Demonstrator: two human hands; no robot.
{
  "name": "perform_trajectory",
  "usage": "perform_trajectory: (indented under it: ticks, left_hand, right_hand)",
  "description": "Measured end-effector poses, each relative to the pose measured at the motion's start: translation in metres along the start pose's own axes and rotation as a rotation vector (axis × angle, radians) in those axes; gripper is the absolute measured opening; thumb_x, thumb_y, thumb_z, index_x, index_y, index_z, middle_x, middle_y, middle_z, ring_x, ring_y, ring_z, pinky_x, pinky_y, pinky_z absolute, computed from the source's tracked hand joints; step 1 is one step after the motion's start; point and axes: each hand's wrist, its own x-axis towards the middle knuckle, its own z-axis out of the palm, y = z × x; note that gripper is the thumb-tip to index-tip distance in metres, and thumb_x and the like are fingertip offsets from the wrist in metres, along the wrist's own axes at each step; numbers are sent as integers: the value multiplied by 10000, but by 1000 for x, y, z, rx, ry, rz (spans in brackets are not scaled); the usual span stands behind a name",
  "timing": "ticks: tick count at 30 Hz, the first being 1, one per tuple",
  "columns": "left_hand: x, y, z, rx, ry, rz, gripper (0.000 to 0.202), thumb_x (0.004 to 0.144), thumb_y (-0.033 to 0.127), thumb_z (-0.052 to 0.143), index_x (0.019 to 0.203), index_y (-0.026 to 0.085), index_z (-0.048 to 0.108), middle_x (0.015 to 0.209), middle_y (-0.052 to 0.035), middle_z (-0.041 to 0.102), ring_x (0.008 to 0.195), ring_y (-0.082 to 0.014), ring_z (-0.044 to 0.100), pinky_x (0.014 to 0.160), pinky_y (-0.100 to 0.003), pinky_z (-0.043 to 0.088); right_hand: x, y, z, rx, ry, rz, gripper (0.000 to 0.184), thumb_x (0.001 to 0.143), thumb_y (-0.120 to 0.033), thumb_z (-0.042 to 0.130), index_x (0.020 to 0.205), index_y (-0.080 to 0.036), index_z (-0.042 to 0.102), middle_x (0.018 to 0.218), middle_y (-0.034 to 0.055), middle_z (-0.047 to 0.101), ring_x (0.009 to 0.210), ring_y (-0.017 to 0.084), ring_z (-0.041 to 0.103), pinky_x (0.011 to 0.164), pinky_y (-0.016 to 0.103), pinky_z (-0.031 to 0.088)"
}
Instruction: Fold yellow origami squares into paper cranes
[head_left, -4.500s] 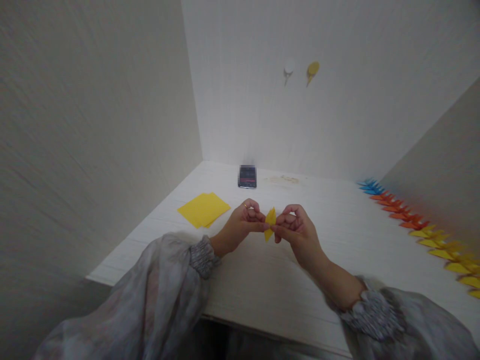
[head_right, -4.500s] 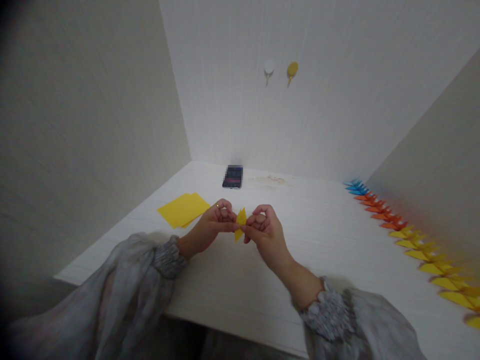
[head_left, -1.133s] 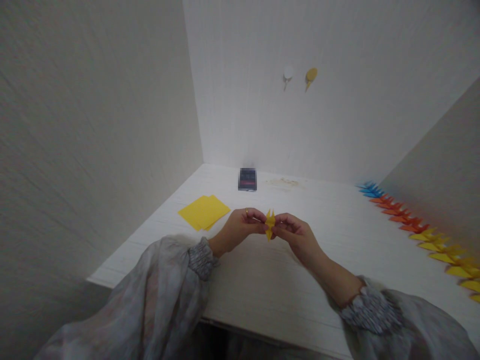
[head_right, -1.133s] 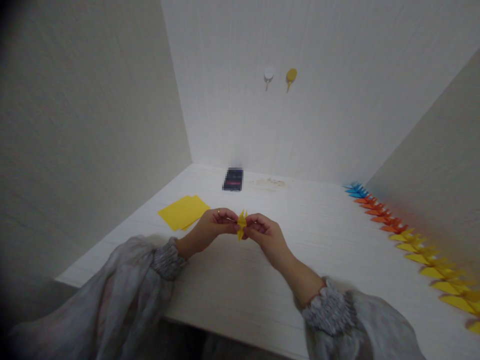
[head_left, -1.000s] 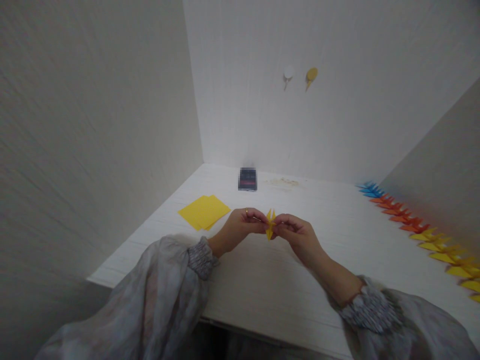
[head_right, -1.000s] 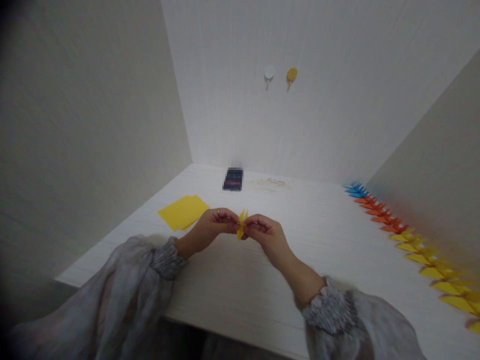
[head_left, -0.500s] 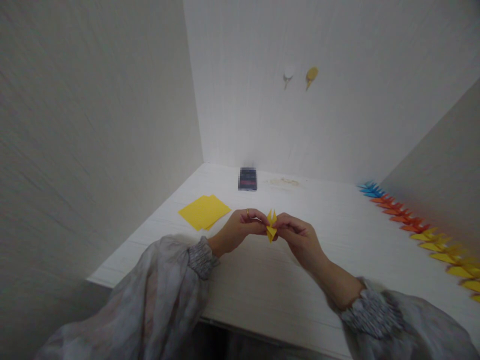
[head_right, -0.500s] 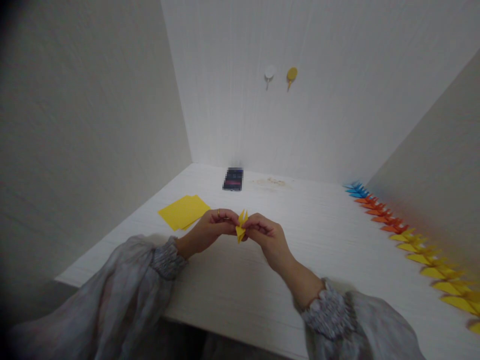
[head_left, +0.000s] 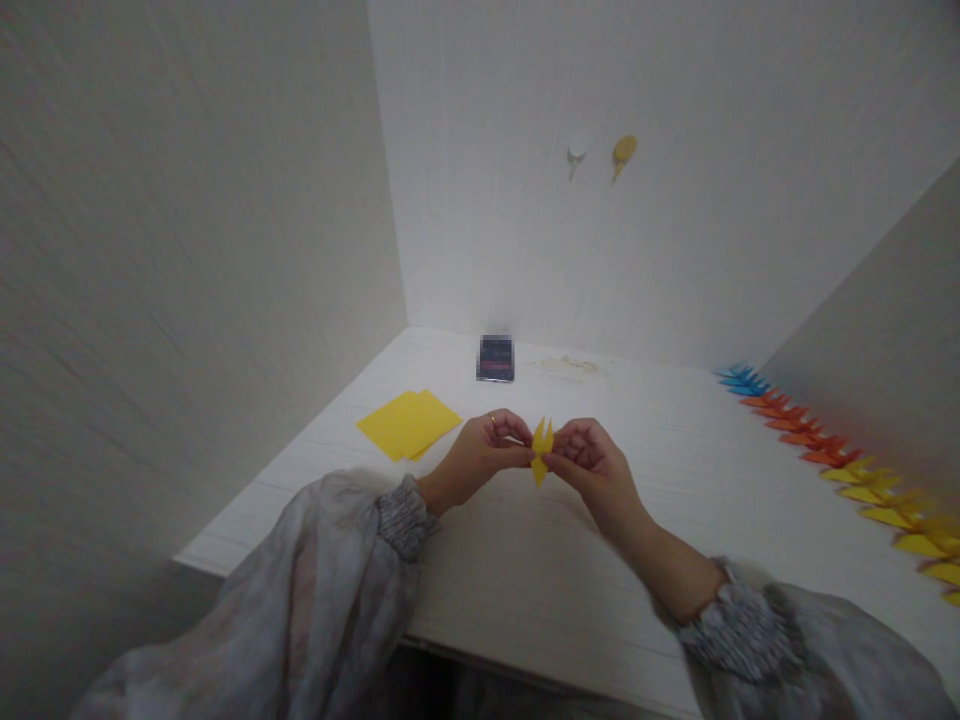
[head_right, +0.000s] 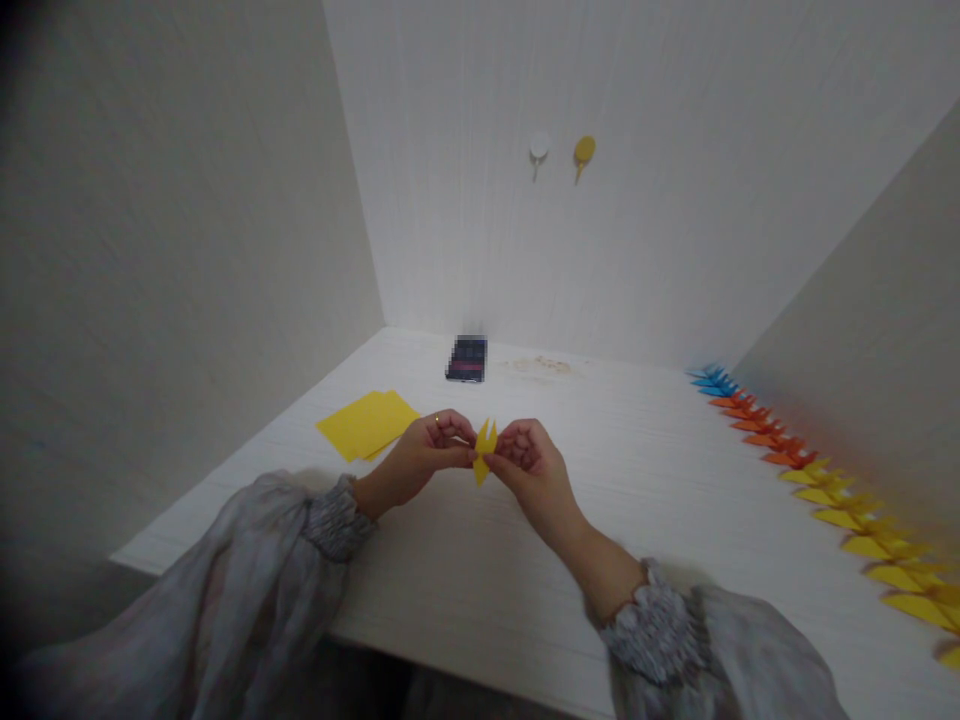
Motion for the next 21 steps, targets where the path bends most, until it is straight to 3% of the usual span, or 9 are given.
perform_trajectory:
  ticks: [9,15,21]
  left_hand:
    - [-1,1,4,56,-2,38,346,524,165,734,751,127,476,680,13,598,609,-77,582,605,-214,450]
    - [1,-2,3,-1,43,21,393,510,137,738,770,149,443,623,46,595,570,-79,586,603,-226,466]
    - [0,-2,3,-20,-11,6,468,533,165,734,805,181,353,627,43,617,592,-114,613,602,-244,461]
  right_hand:
    - [2,1,1,8,81,39,314,593,-240,715,800,-207,482,688,-19,571,630,109,549,579,247,452]
    - [1,-2,4,16,55,44,287,589,-261,713,760,-204,489,658,-26,553,589,103,532,550,248,457]
    - [0,-3,8,25,42,58,316,574,-271,716,752,-213,461,626,-41,541,556,105,529,518,249,452]
